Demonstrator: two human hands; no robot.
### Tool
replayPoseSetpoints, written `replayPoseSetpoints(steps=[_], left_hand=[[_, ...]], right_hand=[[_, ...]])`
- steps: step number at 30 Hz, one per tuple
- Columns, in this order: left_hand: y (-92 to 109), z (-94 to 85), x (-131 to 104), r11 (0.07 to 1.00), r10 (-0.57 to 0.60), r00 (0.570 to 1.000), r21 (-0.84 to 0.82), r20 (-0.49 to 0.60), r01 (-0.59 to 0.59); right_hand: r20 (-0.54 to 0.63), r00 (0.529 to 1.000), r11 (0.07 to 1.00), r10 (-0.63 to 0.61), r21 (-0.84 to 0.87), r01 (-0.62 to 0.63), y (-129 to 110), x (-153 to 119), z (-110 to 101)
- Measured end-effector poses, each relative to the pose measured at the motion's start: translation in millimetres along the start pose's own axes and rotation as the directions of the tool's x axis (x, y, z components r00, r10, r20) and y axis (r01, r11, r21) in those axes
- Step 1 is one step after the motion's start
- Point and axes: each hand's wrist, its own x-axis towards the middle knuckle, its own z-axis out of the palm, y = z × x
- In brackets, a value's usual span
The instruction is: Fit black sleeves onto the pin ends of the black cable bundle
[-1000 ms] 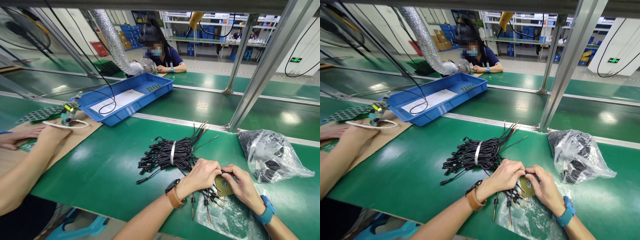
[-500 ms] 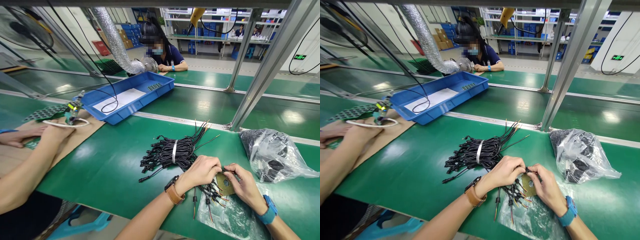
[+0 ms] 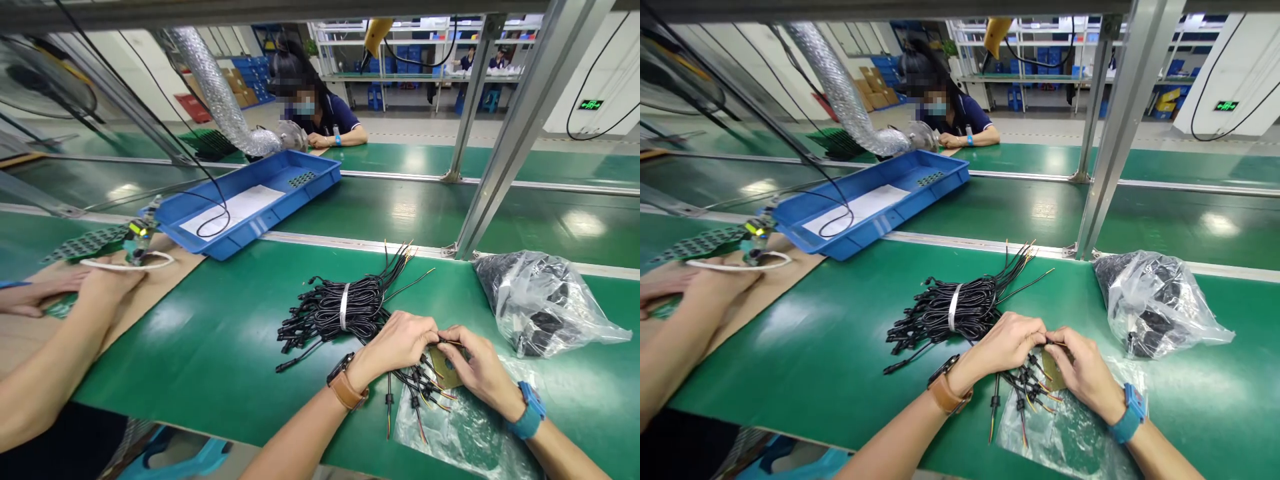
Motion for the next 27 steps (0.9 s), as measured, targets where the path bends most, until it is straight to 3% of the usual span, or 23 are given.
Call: replayPoseSetpoints(steps=[5,9,16,21,27], left_hand=[[3.2,-6.7,0.7,0.996,-0.030,0.999,-0.078,0.042,0.033],[1.9,-3.5,0.4,0.995,-0.057,0.998,-0.082,0.006,0.057],[-4.3,3.7,-0.1,0.999,-0.053,0.998,0.012,0.020,0.053],[1.9,-5.7,-0.3,1.000,-0.024,0.998,0.002,0.051,0.024],[6.8,-10.6,-0.7,0.996,-0.083,0.996,-0.015,0.038,0.083]], right_hand=[[-0.004,1.000,1.000,0.018,0.011,-0.018,3.7,-1.5,-3.1],[-0.009,0.999,0.999,0.035,0.017,-0.035,4.6,-2.1,0.0],[0.005,0.999,0.999,0.035,0.040,-0.035,7.4,-0.9,9.3],[-0.001,0.999,0.998,0.039,0.045,-0.039,3.3,1.4,4.0],[0.001,0.999,0.999,0.049,0.013,-0.049,3.7,1.4,-0.4]])
